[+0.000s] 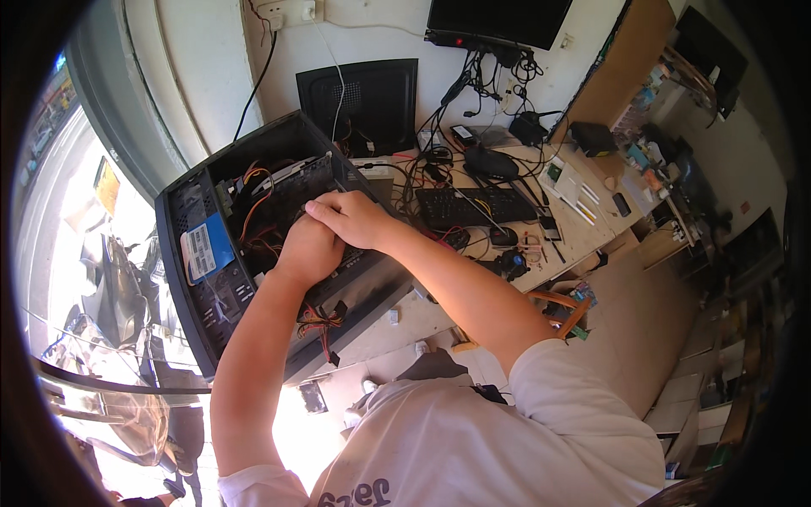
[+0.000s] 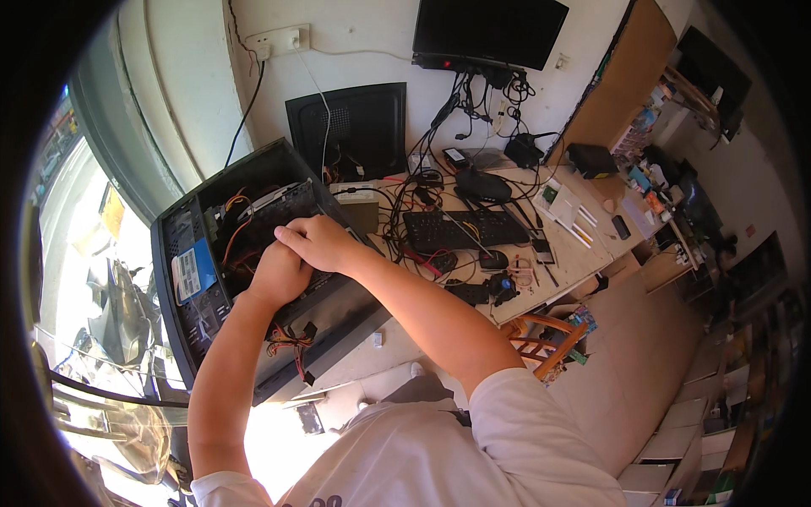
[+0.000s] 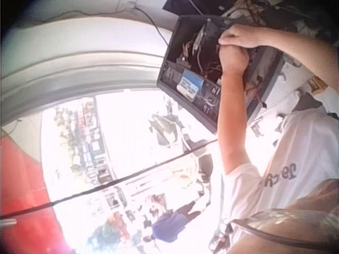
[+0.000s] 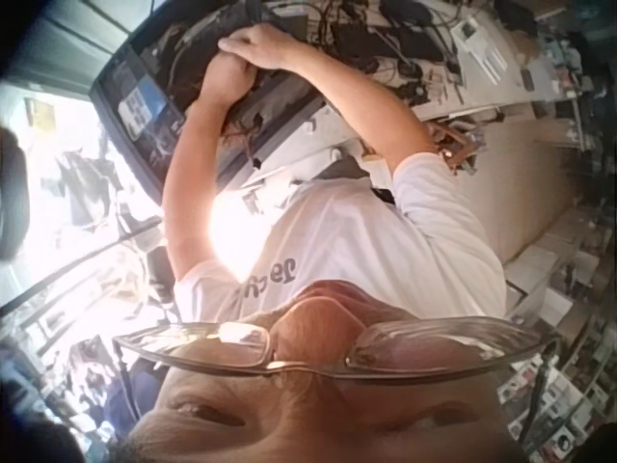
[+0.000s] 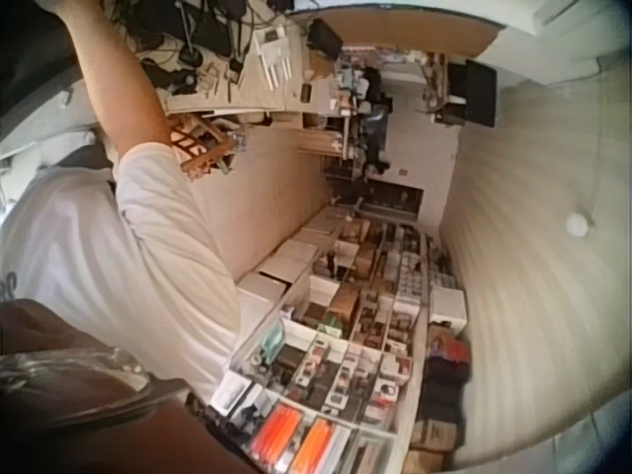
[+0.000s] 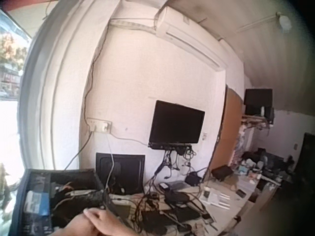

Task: The person opens a desktop computer case and uses a screwdriver to remove screws. They then connect internal cables, remove a graphics card, apply thermal paste to it, and reinstall the card into the case. The person continues to connect wires and secure components inside the case.

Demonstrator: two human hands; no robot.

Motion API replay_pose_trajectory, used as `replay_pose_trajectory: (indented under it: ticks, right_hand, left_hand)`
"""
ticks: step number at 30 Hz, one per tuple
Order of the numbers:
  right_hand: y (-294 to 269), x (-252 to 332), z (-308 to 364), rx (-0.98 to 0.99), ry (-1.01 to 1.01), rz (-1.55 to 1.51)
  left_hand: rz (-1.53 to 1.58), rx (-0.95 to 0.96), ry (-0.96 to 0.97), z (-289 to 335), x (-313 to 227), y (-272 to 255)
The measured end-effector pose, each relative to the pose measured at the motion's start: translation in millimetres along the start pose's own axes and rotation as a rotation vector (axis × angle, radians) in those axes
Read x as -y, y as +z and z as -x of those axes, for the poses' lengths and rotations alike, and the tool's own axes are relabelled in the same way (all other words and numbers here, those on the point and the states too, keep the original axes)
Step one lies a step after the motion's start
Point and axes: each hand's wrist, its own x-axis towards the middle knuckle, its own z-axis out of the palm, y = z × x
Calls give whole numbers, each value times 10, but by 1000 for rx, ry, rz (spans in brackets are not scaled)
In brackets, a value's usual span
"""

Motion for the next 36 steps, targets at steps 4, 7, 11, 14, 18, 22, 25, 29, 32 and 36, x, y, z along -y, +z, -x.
replay_pose_trajectory:
  ticks: [4, 7, 11, 14, 18, 22, 25, 29, 32, 36]
  right_hand:
    - [6, -14, 42, -37, -92, -8]
    - [-178, 12, 210, -192, -227, 219]
    - [-564, -187, 505, -444, -377, 264]
    - [-742, -663, 704, -309, -153, 161]
    - [-815, -965, 843, 173, 20, 99]
    - [-856, -1057, 793, 409, 81, 136]
    - [-911, -1042, 708, 354, -149, 122]
    - [-905, -1212, 750, 529, -288, 281]
    - [-890, -1279, 792, 596, -337, 290]
    - [-952, -1294, 741, 682, -339, 347]
  left_hand:
    - [-78, -35, 55, 4, 62, -28]
    - [-94, -147, 32, -29, 36, -93]
    - [-186, -238, -52, -7, 127, -175]
    - [-216, -260, -88, -59, 141, -212]
    - [-267, -315, -171, -43, 165, -278]
    - [-378, -412, -279, 61, -120, -416]
    - [-239, -435, -548, 263, -397, -486]
    - [-379, -583, -691, 561, -621, -435]
    - [-391, -741, -879, 863, -601, -319]
    - [-458, -851, -987, 887, -582, -235]
